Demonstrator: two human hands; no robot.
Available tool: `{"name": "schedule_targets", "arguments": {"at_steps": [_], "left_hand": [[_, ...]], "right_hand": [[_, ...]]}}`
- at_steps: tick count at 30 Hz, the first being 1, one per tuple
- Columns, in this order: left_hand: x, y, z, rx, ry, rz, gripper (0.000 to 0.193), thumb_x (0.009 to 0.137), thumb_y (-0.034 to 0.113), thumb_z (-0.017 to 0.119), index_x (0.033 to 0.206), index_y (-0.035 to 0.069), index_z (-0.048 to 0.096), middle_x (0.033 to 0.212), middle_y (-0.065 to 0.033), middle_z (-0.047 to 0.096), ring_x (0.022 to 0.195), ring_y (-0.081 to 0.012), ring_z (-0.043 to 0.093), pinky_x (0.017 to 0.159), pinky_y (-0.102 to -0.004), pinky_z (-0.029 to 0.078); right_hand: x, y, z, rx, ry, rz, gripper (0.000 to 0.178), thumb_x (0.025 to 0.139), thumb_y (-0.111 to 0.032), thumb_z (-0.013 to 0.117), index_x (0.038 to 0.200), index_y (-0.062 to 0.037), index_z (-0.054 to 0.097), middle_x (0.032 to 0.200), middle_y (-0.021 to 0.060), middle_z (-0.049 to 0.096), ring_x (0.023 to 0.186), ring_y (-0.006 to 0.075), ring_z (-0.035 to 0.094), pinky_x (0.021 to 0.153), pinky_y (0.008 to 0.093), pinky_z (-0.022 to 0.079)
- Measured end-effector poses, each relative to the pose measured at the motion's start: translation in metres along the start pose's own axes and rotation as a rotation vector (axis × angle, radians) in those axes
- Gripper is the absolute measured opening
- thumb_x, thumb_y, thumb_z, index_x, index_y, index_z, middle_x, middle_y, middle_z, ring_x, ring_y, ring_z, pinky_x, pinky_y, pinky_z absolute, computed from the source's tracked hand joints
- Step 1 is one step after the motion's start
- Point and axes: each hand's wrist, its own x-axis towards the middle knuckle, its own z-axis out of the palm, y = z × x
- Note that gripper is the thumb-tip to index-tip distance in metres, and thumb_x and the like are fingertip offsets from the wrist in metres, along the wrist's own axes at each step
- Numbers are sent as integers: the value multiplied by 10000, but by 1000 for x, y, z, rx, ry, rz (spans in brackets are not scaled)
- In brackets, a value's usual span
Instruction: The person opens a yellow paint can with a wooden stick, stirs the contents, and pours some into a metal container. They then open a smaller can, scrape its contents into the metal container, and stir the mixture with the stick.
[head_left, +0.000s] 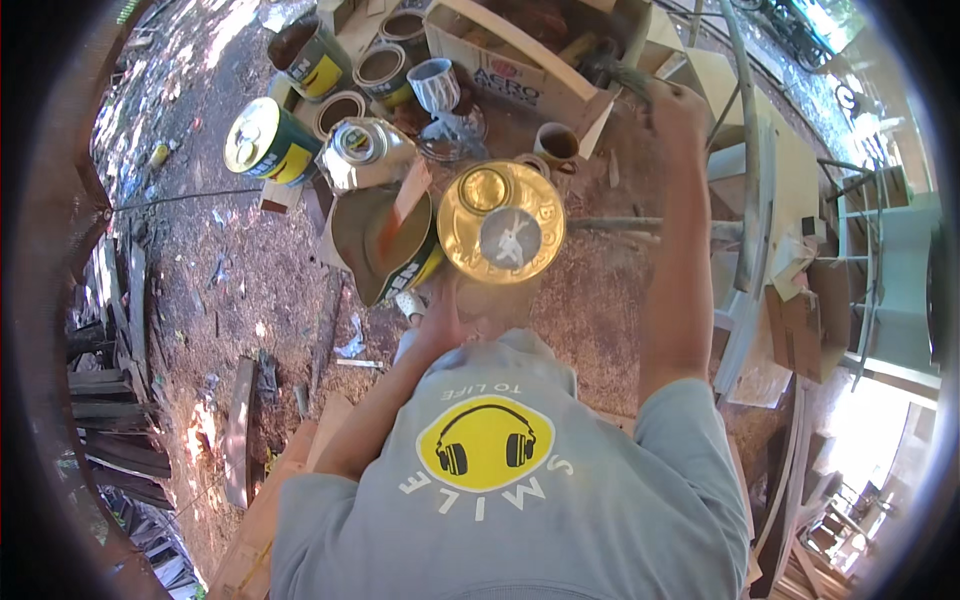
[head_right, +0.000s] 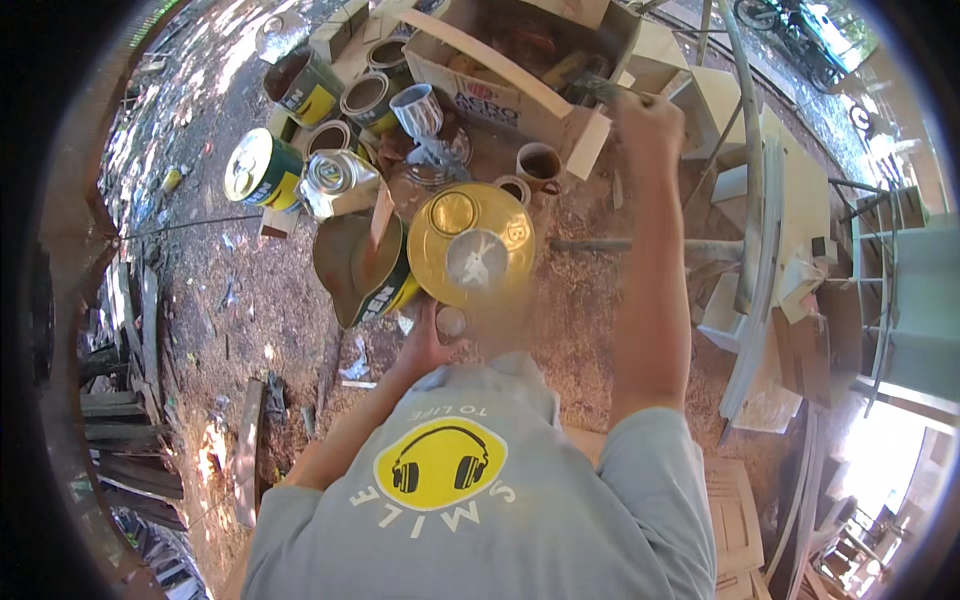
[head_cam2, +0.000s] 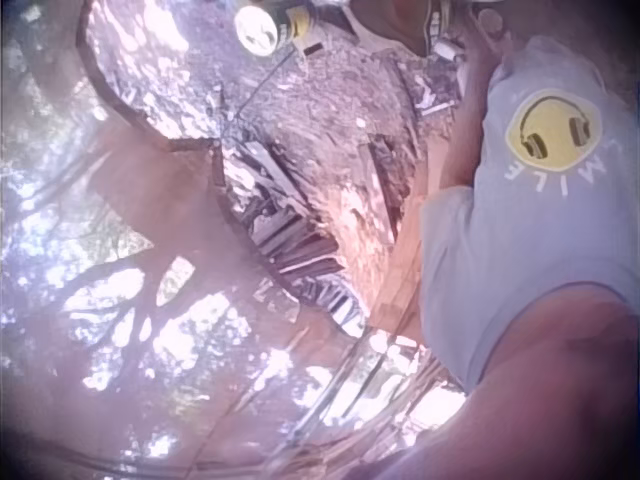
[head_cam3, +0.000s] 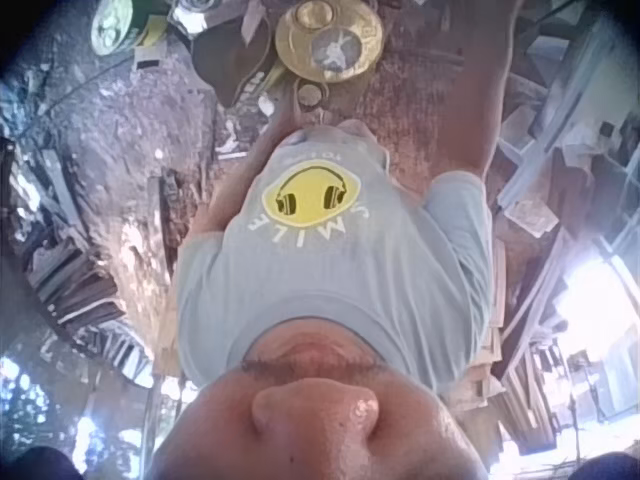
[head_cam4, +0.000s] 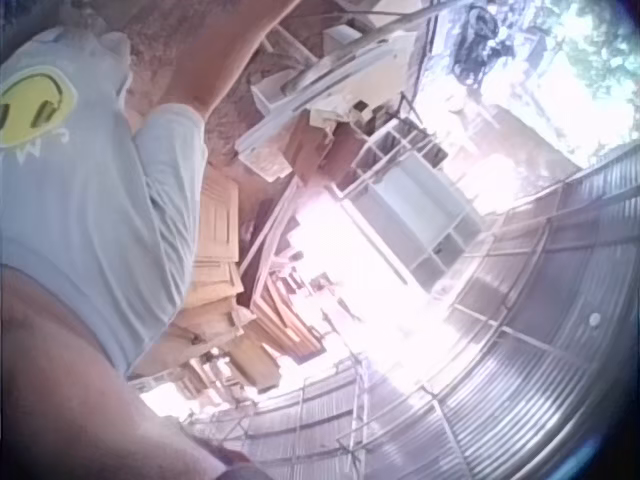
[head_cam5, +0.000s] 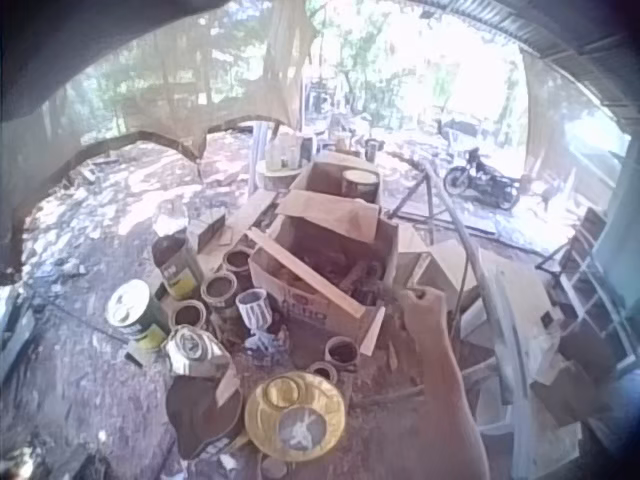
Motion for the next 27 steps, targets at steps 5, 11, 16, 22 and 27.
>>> {"name": "schedule_targets", "arguments": {"at_steps": [5, 11, 16, 22, 27], "left_hand": [[10, 27, -33, 77, -75, 111, 1155, 716, 435, 942, 1568, -2, 298, 1518, -331, 429, 1407, -512, 441, 1142, -551, 417], [24, -6, -27, 123, -176, 310, 1071, 721, 470, 929, 1525, -9, 408, 1366, -293, 614, 1234, -467, 618, 1061, -519, 490], [29, 13, -10, 269, -210, 280, 1042, 731, 557, 889, 1500, 5, 454, 1288, -246, 682, 1172, -431, 670, 1046, -528, 494], [18, 34, -16, 418, -146, 454, 1035, 744, 520, 875, 1523, 0, 434, 1458, -226, 576, 1279, -402, 606, 1088, -522, 461], [37, 22, -13, 419, -220, 628, 944, 795, 364, 860, 1542, -13, 422, 1484, -204, 554, 1362, -373, 538, 1108, -475, 458]], "right_hand": [[-161, 28, -59, 810, 39, 6, 359, 971, -171, 663, 1265, 28, 613, 920, 147, 684, 668, 202, 656, 546, 288, 503], [-319, 75, -44, 1150, -211, 57, 524, 1000, -268, 716, 1404, -6, 507, 1030, 170, 679, 788, 236, 699, 608, 316, 557], [-369, 122, -12, 398, 72, 422, 332, 1077, -298, 620, 1253, -21, 567, 775, 73, 640, 643, 164, 649, 563, 294, 526], [-449, 111, 11, 17, -180, 387, 252, 1059, -182, 613, 1238, -11, 568, 773, 54, 618, 617, 152, 633, 534, 303, 506], [-448, 100, 38, 7, -319, 443, 323, 1016, -103, 622, 1330, -48, 563, 904, 60, 635, 703, 147, 634, 589, 316, 518]]}}
